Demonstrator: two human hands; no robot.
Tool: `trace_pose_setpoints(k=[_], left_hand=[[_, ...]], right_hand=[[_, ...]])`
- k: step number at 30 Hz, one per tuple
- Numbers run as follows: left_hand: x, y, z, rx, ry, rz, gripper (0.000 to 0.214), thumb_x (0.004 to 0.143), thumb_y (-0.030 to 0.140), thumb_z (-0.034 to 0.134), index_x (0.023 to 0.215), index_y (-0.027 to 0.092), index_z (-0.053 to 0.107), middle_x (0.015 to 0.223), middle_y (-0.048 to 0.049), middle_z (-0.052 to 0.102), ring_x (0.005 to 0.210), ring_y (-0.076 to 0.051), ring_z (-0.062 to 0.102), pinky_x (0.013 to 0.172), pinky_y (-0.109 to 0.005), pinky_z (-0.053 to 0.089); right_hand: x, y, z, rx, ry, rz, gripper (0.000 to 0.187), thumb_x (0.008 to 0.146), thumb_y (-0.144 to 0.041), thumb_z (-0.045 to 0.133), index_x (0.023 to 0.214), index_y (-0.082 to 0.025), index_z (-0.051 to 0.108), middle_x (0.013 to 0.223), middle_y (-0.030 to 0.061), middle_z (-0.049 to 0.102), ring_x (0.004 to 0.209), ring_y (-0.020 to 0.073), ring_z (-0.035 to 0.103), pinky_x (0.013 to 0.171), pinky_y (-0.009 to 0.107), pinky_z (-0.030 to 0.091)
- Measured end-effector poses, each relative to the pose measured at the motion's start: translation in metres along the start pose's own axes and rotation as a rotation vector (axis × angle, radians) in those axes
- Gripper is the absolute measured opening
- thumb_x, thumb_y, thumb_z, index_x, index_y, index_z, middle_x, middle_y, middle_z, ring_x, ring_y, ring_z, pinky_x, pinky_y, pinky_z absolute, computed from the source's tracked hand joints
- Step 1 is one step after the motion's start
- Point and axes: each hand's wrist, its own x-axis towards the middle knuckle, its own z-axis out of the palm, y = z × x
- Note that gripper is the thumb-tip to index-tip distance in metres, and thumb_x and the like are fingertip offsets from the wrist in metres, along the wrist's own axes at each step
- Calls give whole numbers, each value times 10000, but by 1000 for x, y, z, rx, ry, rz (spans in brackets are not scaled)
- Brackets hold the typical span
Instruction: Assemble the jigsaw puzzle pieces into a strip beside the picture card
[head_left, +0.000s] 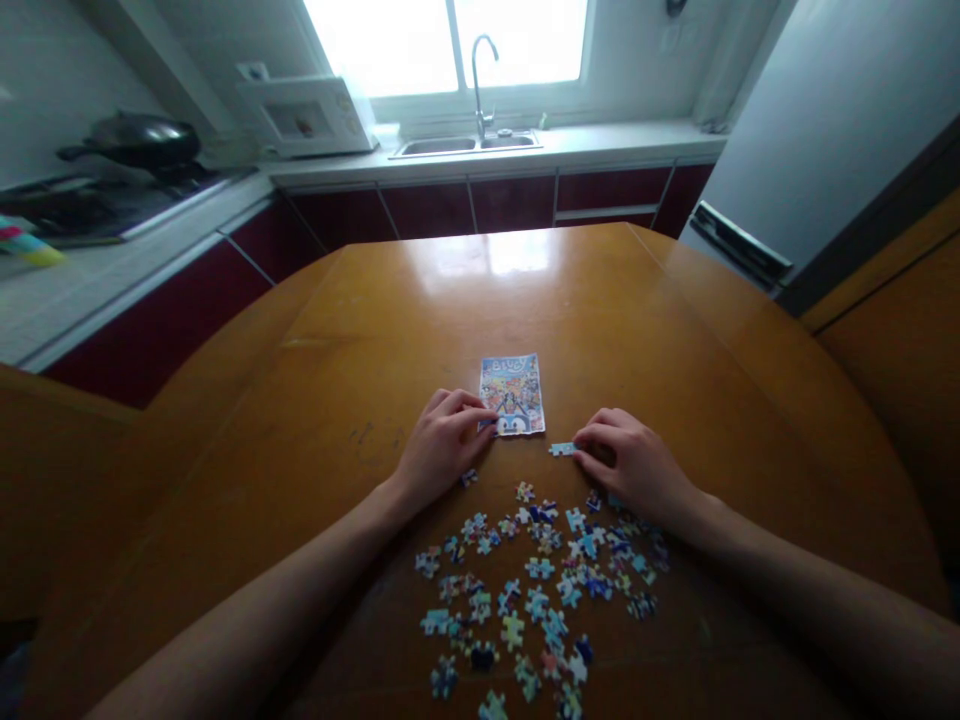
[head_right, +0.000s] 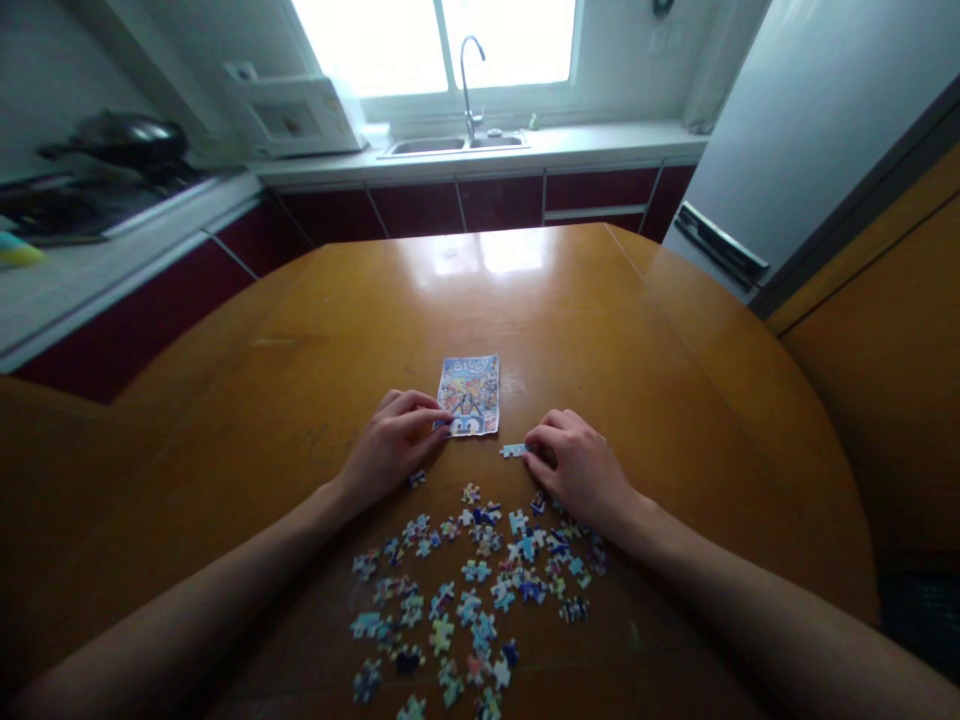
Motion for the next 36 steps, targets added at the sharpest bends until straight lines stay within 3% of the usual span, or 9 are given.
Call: trace_pose_setpoints(k=[11, 18, 23, 29, 36], left_hand=[[0, 4, -3, -89, 73, 32, 119, 935, 227, 625, 966, 207, 738, 940, -63, 674, 910, -210, 569, 826, -380, 497], [1, 6, -6, -107, 121, 36, 203, 944, 185, 598, 1122, 199, 694, 923, -53, 679, 881, -196, 584, 816, -357, 483], [0, 7, -8, -114, 163, 39, 160, 951, 177, 592, 1080, 189, 685, 839, -38, 664, 811, -178, 575, 764, -324, 482], [-3, 8, -9, -112, 186, 31, 35, 930, 178, 623, 917, 192, 653, 819, -27, 663, 795, -172, 580, 731, -301, 488], [-6, 7, -8, -107, 174, 11, 82, 945, 195, 603, 865, 196, 620, 799, -23, 637, 779, -166, 581, 712, -295, 488]], right_hand=[[0, 4, 1, 26, 21, -12, 86, 902, -222, 624, 900, -224, 710, 910, 68, 676, 890, 215, 601, 797, 371, 500], [2, 10, -6, 102, 130, 29, 134, 917, -235, 578, 902, -197, 706, 872, 63, 676, 799, 188, 608, 735, 343, 490], [3, 16, -16, 124, 200, 66, 147, 909, -237, 570, 888, -189, 708, 810, 48, 669, 715, 170, 591, 666, 322, 469], [2, 21, -18, 137, 164, 129, 146, 898, -249, 579, 881, -196, 714, 838, 58, 707, 734, 184, 619, 656, 325, 480], [2, 24, -14, 144, 122, 143, 150, 888, -251, 581, 865, -200, 720, 879, 66, 731, 786, 201, 650, 707, 346, 504]])
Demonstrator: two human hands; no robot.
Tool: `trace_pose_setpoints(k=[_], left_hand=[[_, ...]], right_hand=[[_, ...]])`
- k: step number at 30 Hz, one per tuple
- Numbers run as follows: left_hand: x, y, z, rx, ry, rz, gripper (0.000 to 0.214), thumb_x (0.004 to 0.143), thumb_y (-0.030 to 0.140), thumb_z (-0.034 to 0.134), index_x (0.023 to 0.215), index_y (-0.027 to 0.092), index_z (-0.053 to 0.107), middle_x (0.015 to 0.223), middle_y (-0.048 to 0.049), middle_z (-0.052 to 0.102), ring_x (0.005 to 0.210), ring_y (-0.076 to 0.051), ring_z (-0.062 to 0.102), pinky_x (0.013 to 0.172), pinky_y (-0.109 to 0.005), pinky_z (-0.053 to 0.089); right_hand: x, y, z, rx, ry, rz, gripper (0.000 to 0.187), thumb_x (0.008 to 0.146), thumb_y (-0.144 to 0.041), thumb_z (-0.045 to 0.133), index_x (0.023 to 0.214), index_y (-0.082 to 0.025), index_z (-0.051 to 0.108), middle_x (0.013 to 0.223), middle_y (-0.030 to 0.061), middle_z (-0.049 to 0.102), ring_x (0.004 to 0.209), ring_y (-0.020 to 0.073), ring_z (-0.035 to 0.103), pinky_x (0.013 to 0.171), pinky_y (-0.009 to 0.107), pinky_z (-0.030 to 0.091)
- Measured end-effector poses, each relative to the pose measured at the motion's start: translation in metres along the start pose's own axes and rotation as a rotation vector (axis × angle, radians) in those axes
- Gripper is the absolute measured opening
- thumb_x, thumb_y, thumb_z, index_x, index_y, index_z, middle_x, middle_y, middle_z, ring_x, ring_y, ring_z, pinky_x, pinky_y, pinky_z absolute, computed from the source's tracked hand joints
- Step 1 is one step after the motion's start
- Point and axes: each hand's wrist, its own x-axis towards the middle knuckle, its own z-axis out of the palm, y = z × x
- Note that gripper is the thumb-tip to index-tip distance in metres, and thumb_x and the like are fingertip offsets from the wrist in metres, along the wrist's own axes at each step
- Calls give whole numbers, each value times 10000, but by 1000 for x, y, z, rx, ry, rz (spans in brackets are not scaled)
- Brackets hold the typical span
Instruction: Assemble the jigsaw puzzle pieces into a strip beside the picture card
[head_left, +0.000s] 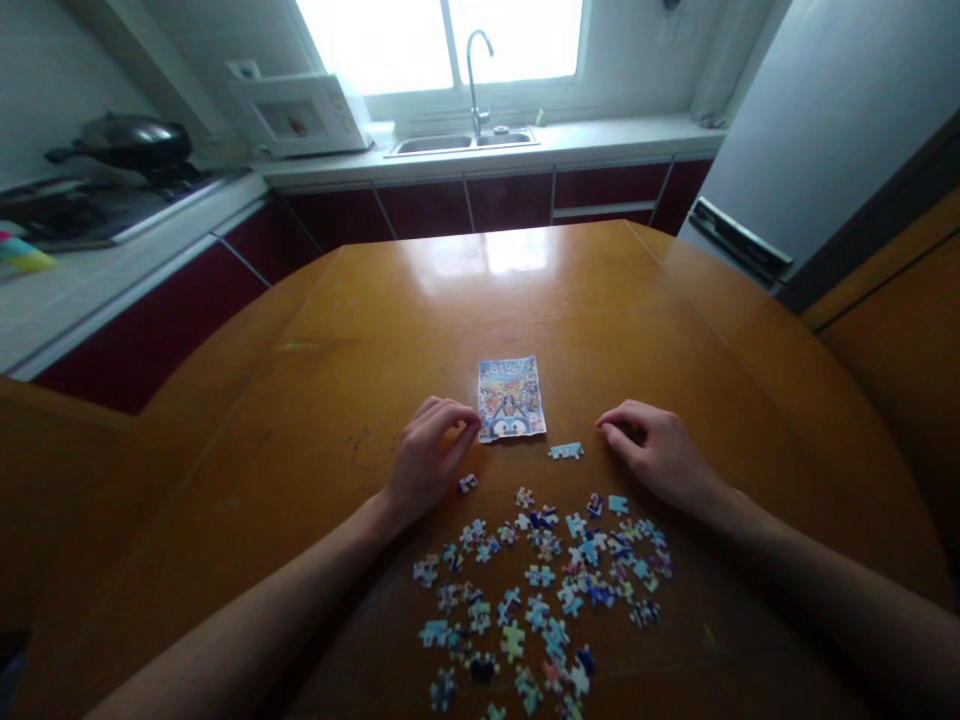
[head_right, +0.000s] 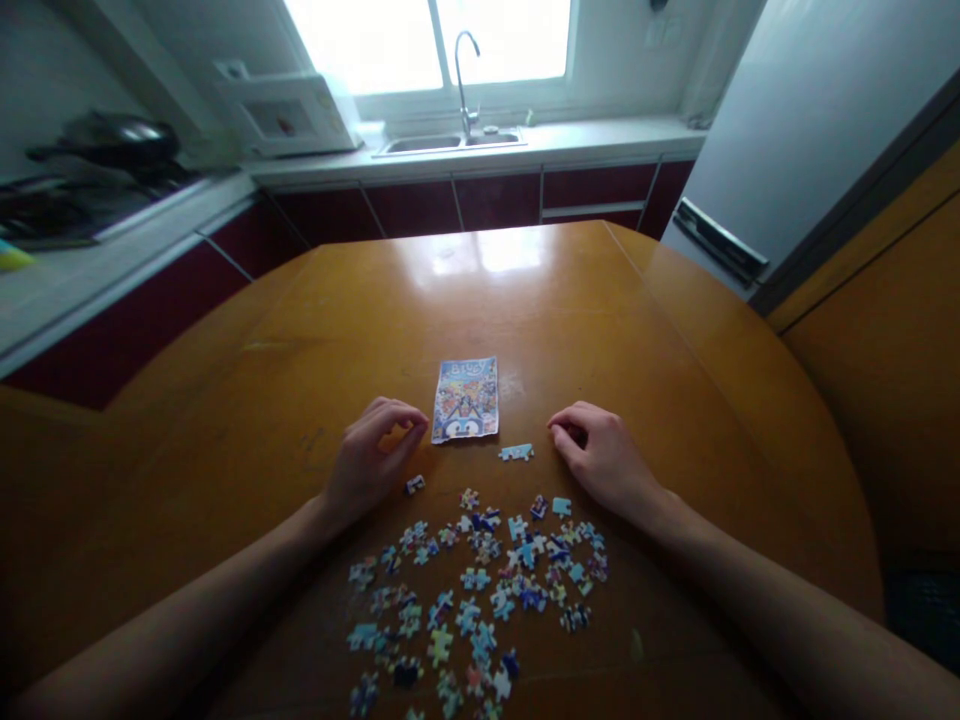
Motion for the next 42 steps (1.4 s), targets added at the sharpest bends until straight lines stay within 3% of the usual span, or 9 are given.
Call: trace_pose_setpoints(k=[3, 7, 19, 26, 32, 42], left_hand=[[0, 1, 0, -18, 16, -11, 37, 934, 201, 610, 969, 197, 623, 835, -24, 651, 768, -161, 582, 715, -298, 492], [0, 1, -1, -43, 14, -21, 179, 932, 198, 600, 1111, 195, 606, 867, -25, 652, 778, -155, 586, 730, -298, 490], [0, 7, -1, -85, 19, -122, 93, 924, 190, 522, 1015, 192, 541, 813, -5, 690, 712, -138, 624, 684, -283, 470], [0, 9, -4, -137, -131, -110, 104, 927, 187, 508, 844, 184, 570, 747, -19, 674, 682, -140, 624, 667, -289, 501], [-1, 5, -1, -163, -238, -117, 88, 941, 193, 504, 898, 184, 581, 823, -48, 714, 740, -155, 656, 696, -312, 523], [0, 8, -5, -188, -245, -24, 100, 948, 195, 522, 974, 161, 612, 849, -36, 694, 763, -135, 637, 737, -287, 514]], right_hand=[[0, 0, -1, 6, -7, 8, 147, 886, -249, 584, 869, -199, 721, 879, 65, 731, 794, 202, 654, 719, 346, 508], [0, 0, -1, 14, -14, 16, 152, 891, -254, 583, 862, -198, 721, 878, 62, 729, 806, 202, 657, 731, 343, 507], [1, -1, -2, 0, -2, 2, 150, 879, -253, 584, 839, -203, 720, 846, 58, 734, 761, 199, 652, 681, 329, 495], [0, 2, -1, 7, -18, 18, 152, 884, -259, 586, 859, -200, 724, 871, 56, 730, 785, 200, 654, 713, 341, 500], [1, -1, -3, 8, -18, 21, 157, 878, -260, 582, 842, -195, 720, 866, 65, 733, 783, 204, 658, 712, 345, 503], [1, 1, -2, 14, 3, 10, 136, 878, -235, 594, 855, -184, 719, 846, 59, 715, 763, 190, 637, 692, 332, 487]])
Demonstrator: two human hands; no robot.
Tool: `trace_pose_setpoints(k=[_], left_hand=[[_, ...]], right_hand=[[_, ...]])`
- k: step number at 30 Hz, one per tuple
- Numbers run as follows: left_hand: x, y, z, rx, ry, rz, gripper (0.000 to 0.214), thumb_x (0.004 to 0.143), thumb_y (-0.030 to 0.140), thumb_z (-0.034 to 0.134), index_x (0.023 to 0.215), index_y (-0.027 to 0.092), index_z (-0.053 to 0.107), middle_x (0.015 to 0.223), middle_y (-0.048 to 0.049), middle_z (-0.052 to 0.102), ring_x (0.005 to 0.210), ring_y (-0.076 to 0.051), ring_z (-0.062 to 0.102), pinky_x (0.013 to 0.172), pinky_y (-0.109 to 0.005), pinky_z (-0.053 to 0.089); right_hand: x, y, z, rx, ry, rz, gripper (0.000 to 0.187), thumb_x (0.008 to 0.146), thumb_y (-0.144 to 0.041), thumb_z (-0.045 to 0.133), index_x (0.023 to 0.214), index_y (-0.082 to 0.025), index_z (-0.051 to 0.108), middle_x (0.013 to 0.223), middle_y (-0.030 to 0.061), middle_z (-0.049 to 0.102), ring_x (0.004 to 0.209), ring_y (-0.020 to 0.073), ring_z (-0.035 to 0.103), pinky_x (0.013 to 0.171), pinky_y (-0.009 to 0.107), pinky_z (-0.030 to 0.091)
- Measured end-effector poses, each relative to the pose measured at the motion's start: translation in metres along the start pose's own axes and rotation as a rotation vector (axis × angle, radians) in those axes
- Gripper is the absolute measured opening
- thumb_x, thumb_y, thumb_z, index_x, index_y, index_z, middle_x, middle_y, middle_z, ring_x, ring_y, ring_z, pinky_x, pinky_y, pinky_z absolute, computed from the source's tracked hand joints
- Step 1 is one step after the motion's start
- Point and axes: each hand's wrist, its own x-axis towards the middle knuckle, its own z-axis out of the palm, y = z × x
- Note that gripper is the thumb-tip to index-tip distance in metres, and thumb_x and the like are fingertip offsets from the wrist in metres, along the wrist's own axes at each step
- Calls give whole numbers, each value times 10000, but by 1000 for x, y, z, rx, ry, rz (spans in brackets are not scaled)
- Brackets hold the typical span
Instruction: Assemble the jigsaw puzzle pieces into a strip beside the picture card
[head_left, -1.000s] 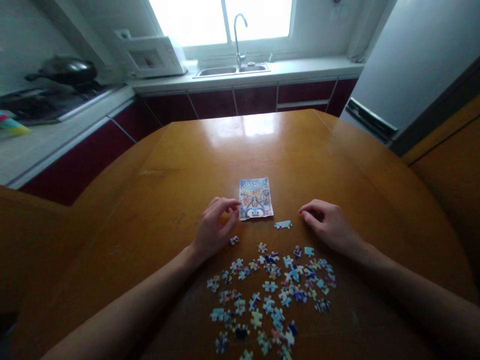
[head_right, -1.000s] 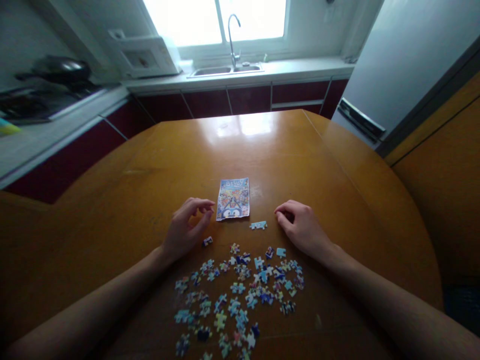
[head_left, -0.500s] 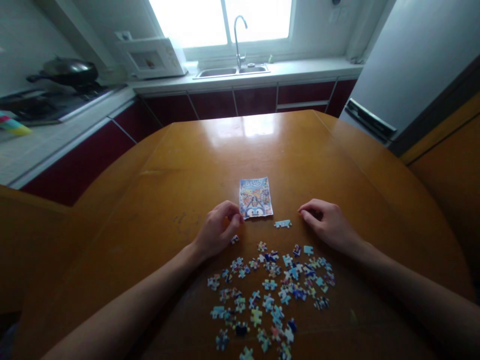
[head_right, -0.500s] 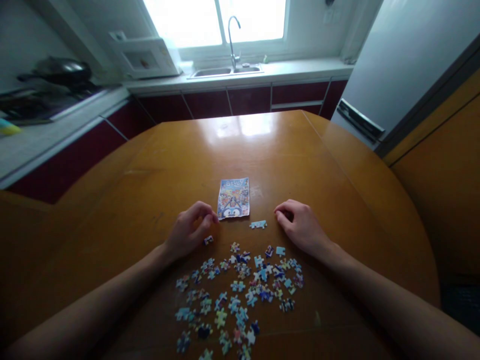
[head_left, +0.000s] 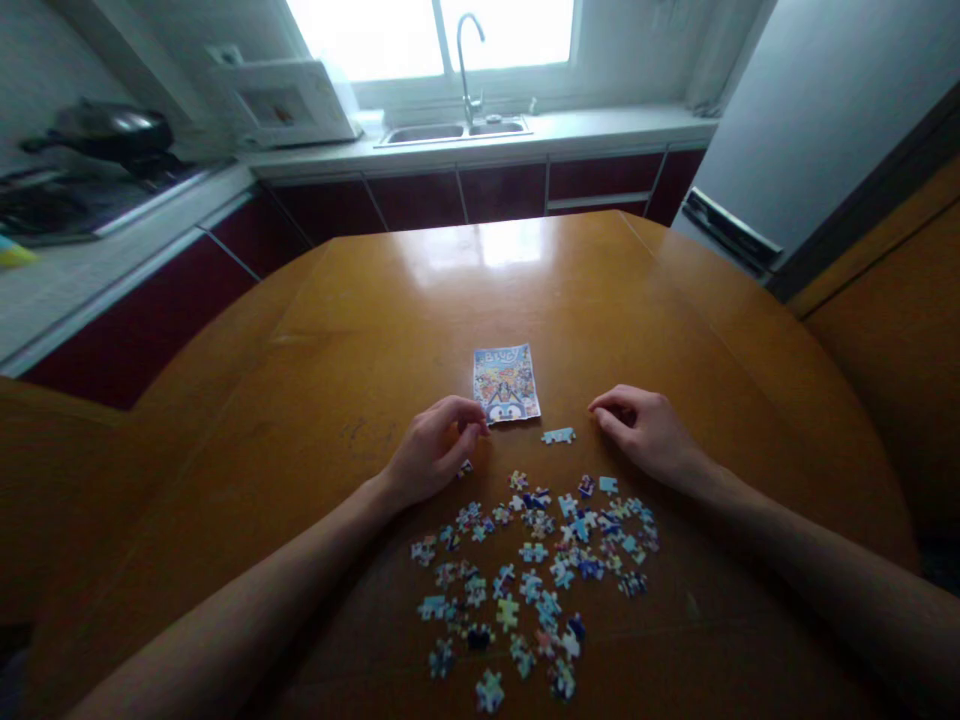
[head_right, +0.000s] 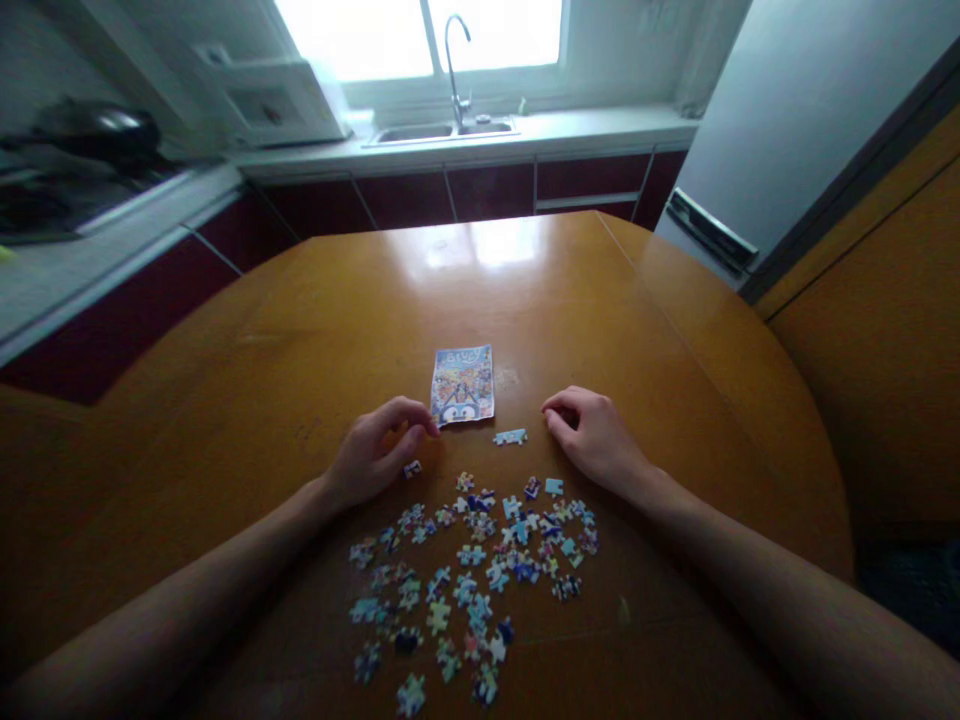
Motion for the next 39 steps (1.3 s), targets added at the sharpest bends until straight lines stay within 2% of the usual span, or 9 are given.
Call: trace_pose_setpoints(k=[4, 6, 9, 12, 20, 25, 30, 35, 39], left_hand=[[-1, -4, 1, 9, -34, 36, 126, 958, 198, 531, 1035, 152, 619, 888, -48, 685, 811, -138, 641, 757, -283, 508], [-1, -5, 1, 11, -32, 32, 133, 962, 203, 530, 1041, 152, 625, 891, -51, 678, 816, -141, 639, 755, -284, 507], [-1, -5, 1, 14, -18, 24, 139, 965, 210, 530, 1041, 150, 630, 875, -49, 669, 797, -140, 632, 740, -285, 505], [0, -4, 1, 16, -14, 30, 134, 963, 204, 533, 1031, 149, 635, 875, -48, 667, 789, -135, 631, 734, -279, 502], [1, -4, 1, 9, -10, 49, 132, 963, 200, 535, 1027, 151, 639, 870, -46, 670, 787, -134, 631, 729, -275, 506], [0, -4, 2, 2, -7, 47, 138, 965, 196, 532, 1037, 151, 642, 873, -47, 668, 796, -134, 632, 738, -276, 507], [1, -4, 1, 7, -19, 65, 128, 959, 193, 546, 1019, 151, 650, 859, -47, 666, 788, -141, 622, 727, -284, 505], [2, -5, 1, 36, -82, 156, 93, 938, 193, 589, 980, 169, 668, 826, -42, 676, 775, -156, 581, 714, -303, 490], [3, -3, 1, 42, -135, 236, 80, 928, 182, 604, 950, 179, 681, 825, -40, 682, 769, -159, 553, 708, -308, 475]], right_hand=[[-6, -10, -3, -2, -26, -90, 105, 888, -207, 616, 880, -176, 716, 844, 56, 667, 760, 172, 596, 694, 319, 477], [-12, -19, -4, -5, -97, -198, 104, 900, -199, 619, 872, -181, 717, 876, 63, 651, 829, 178, 589, 746, 323, 476], [-23, -31, -3, -42, -249, -328, 136, 918, -186, 606, 834, -196, 712, 872, 57, 626, 845, 174, 556, 734, 307, 457], [-32, -37, 1, -119, -331, -347, 166, 932, -207, 607, 805, -209, 715, 847, 46, 609, 826, 170, 527, 708, 301, 428], [-41, -40, 7, -204, -397, -349, 182, 937, -226, 610, 808, -218, 738, 837, 50, 615, 814, 174, 510, 695, 301, 408], [-37, -38, 5, -126, -310, -336, 173, 926, -198, 611, 804, -204, 733, 835, 50, 624, 810, 172, 538, 701, 303, 433], [-17, -21, -10, -79, -108, -151, 112, 885, -199, 652, 817, -188, 740, 857, 57, 650, 804, 179, 592, 725, 330, 476], [-4, -8, -16, -78, -32, -43, 127, 878, -230, 641, 821, -179, 742, 846, 62, 667, 729, 172, 596, 650, 321, 482], [-5, -7, -12, -94, -35, -9, 158, 888, -257, 619, 820, -182, 740, 859, 64, 679, 720, 171, 603, 653, 323, 484]])
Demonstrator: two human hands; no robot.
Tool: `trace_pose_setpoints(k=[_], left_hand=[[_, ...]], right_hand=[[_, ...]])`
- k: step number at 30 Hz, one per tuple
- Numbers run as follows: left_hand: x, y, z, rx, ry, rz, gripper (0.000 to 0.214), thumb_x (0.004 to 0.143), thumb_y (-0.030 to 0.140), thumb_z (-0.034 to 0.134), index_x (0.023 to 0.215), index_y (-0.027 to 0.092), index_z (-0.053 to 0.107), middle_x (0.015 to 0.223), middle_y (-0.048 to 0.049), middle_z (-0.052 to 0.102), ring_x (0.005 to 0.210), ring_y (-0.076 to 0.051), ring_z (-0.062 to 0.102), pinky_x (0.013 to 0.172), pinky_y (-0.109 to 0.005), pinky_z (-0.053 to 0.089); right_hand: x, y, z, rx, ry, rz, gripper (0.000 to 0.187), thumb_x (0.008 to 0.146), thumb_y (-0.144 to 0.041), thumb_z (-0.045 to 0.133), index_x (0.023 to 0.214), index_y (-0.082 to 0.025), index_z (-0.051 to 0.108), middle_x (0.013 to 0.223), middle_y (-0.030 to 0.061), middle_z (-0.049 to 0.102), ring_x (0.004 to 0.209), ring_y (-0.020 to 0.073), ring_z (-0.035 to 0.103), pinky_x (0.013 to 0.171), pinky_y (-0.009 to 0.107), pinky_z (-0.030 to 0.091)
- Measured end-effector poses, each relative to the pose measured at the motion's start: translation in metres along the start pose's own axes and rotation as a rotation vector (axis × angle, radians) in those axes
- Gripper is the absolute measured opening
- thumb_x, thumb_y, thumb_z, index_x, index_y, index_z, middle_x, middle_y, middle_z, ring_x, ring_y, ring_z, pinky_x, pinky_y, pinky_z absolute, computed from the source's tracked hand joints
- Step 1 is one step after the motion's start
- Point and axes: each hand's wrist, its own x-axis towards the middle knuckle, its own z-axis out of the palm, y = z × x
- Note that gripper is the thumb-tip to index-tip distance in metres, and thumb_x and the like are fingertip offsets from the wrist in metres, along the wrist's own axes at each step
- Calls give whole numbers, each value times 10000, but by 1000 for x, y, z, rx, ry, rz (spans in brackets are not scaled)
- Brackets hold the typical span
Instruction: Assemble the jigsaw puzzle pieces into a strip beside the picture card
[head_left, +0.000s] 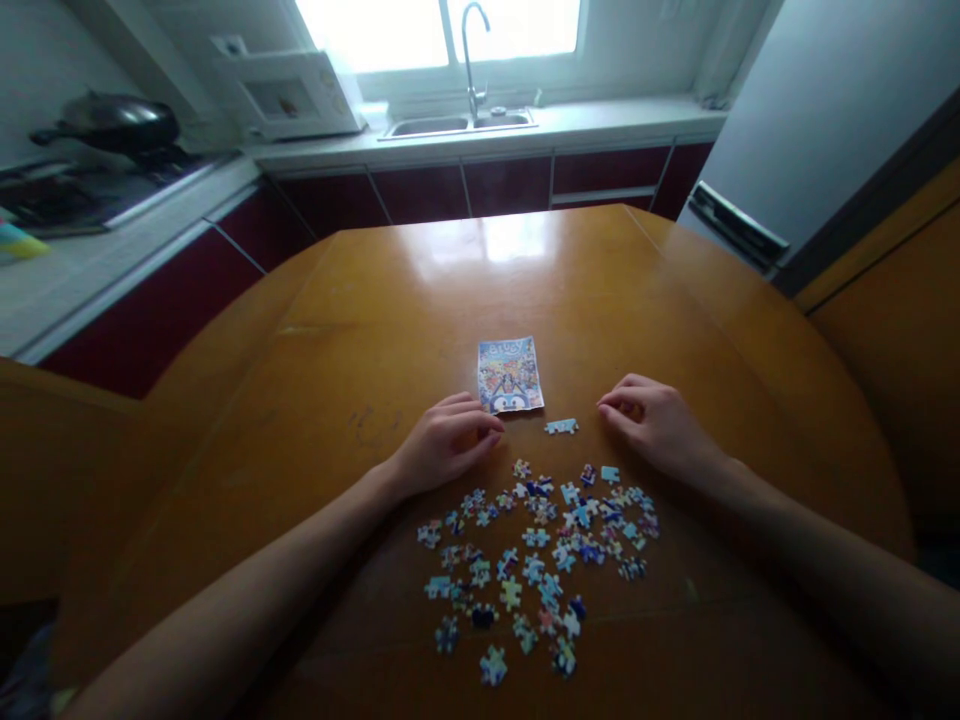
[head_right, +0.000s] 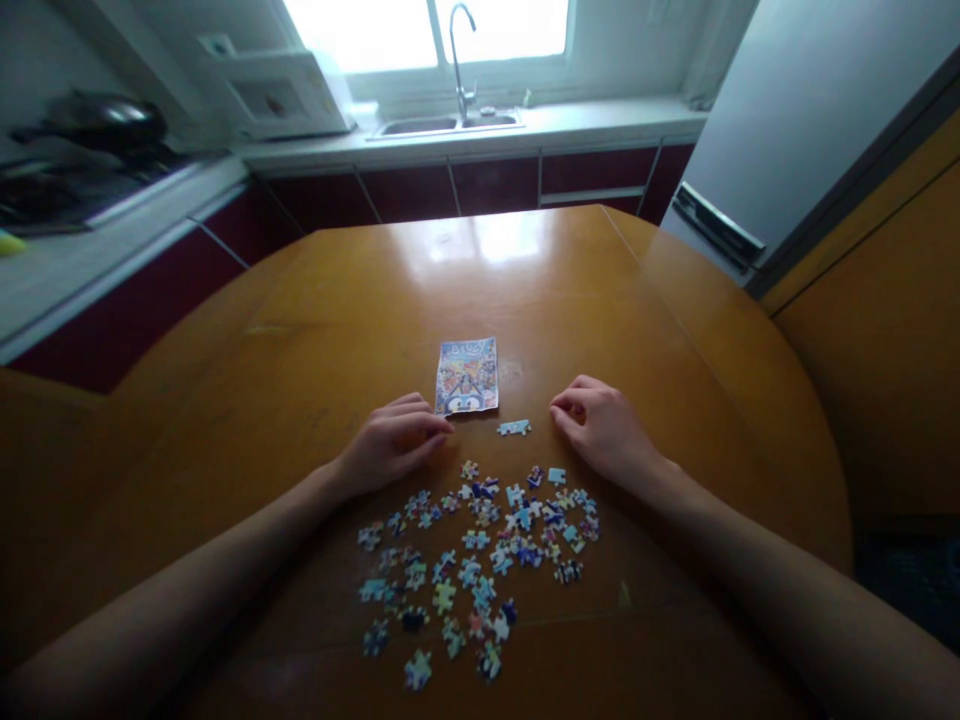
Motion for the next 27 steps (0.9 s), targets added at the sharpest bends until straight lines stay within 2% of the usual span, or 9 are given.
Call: trace_pose_setpoints(k=[5, 16, 21, 27], left_hand=[[1, 1, 0, 30, -23, 1, 125, 949, 203, 574, 928, 180, 696, 765, -34, 650, 732, -157, 533, 681, -304, 459], [2, 4, -1, 72, -44, -54, 207, 984, 252, 503, 960, 193, 701, 832, -55, 699, 774, -169, 581, 752, -344, 502], [5, 15, -4, 81, -158, -50, 224, 1003, 279, 507, 955, 199, 710, 834, -51, 687, 789, -164, 595, 750, -320, 497], [10, 40, -5, 48, -289, 6, 195, 987, 331, 572, 976, 211, 724, 845, -43, 669, 822, -163, 598, 767, -310, 490]], right_hand=[[0, 3, 5, -45, -17, 10, 159, 881, -268, 606, 855, -184, 739, 861, 61, 697, 736, 182, 616, 672, 328, 489], [2, 11, 6, -108, -40, 14, 204, 886, -319, 585, 868, -194, 745, 905, 85, 723, 778, 212, 648, 703, 347, 502], [2, 8, 8, -140, -43, 22, 201, 885, -318, 585, 868, -197, 744, 913, 77, 715, 772, 203, 640, 696, 333, 482], [3, 1, 9, -202, -32, 53, 193, 892, -318, 575, 871, -207, 732, 908, 64, 705, 768, 197, 631, 691, 324, 456]])
